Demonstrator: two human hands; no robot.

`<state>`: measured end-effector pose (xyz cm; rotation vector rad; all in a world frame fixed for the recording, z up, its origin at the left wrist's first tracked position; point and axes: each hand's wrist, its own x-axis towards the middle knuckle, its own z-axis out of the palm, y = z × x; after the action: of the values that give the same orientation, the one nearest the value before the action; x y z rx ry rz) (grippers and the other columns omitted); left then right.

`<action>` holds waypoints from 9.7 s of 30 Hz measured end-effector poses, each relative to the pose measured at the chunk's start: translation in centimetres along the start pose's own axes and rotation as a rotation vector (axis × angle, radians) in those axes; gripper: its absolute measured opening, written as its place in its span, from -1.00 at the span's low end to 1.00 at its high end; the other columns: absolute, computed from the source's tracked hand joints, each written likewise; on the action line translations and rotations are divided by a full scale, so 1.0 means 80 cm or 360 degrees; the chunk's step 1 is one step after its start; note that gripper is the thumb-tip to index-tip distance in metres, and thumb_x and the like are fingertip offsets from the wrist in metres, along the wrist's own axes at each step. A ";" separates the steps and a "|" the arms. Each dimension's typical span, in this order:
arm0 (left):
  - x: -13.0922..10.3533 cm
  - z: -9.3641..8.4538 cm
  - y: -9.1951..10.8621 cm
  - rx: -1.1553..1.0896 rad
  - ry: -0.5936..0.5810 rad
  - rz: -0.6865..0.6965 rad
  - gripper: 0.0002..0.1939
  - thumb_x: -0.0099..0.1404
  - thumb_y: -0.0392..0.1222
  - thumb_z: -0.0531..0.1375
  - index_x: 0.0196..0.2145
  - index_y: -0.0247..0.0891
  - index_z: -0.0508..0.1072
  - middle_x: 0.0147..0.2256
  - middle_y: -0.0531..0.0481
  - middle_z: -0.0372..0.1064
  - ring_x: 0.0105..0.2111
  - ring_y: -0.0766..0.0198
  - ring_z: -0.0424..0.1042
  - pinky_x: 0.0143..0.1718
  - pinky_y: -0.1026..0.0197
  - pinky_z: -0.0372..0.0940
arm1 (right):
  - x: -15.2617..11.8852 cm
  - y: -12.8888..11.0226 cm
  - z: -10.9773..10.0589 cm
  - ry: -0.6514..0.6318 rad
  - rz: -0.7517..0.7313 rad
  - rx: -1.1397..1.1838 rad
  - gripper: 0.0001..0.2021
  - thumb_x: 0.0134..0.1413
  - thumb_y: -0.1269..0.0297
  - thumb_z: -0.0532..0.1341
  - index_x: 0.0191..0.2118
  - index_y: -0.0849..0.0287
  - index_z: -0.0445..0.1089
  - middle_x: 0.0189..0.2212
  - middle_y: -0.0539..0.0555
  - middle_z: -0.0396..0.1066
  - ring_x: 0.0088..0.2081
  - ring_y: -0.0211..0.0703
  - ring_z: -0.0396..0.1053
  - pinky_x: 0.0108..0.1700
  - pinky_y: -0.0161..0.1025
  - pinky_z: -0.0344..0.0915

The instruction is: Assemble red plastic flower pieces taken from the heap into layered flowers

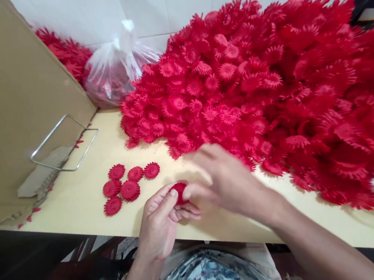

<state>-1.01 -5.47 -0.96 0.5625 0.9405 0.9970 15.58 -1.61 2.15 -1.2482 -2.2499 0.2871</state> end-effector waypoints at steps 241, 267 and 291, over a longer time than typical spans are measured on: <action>-0.001 0.005 0.007 -0.0057 0.0239 0.0217 -0.81 0.02 -0.21 0.28 -0.41 -0.38 0.43 -0.54 0.02 0.42 -0.70 0.38 0.34 -0.70 0.31 0.31 | 0.051 0.056 -0.057 0.0516 0.0344 -0.0867 -0.70 0.06 0.46 0.06 -0.11 0.27 0.43 -0.13 0.30 0.41 -0.09 0.16 0.32 -0.09 0.09 0.25; -0.008 0.000 -0.016 0.0054 0.0230 0.0249 -0.79 0.11 -0.12 0.24 -0.49 -0.35 0.41 -0.61 -0.01 0.42 -0.67 0.32 0.38 -0.62 0.29 0.31 | 0.005 -0.008 0.014 0.0637 0.0555 0.0350 -0.90 0.13 0.35 0.06 -0.38 0.14 0.28 -0.60 -0.05 0.28 -0.60 -0.31 0.23 -0.57 -0.37 0.16; -0.003 -0.001 -0.017 -0.0265 -0.0012 0.0298 -0.86 0.17 -0.21 0.21 -0.39 -0.34 0.53 -0.55 0.02 0.41 -0.48 0.30 0.43 -0.34 0.21 0.39 | -0.012 -0.028 0.045 -0.0161 0.0175 0.0693 -0.86 0.17 0.35 0.09 -0.32 0.22 0.38 -0.49 0.03 0.41 -0.46 -0.29 0.37 -0.43 -0.39 0.25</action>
<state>-0.50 -6.26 -1.92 0.5203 0.7994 1.2285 12.41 -3.37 -0.19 -1.1394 -2.0506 0.8480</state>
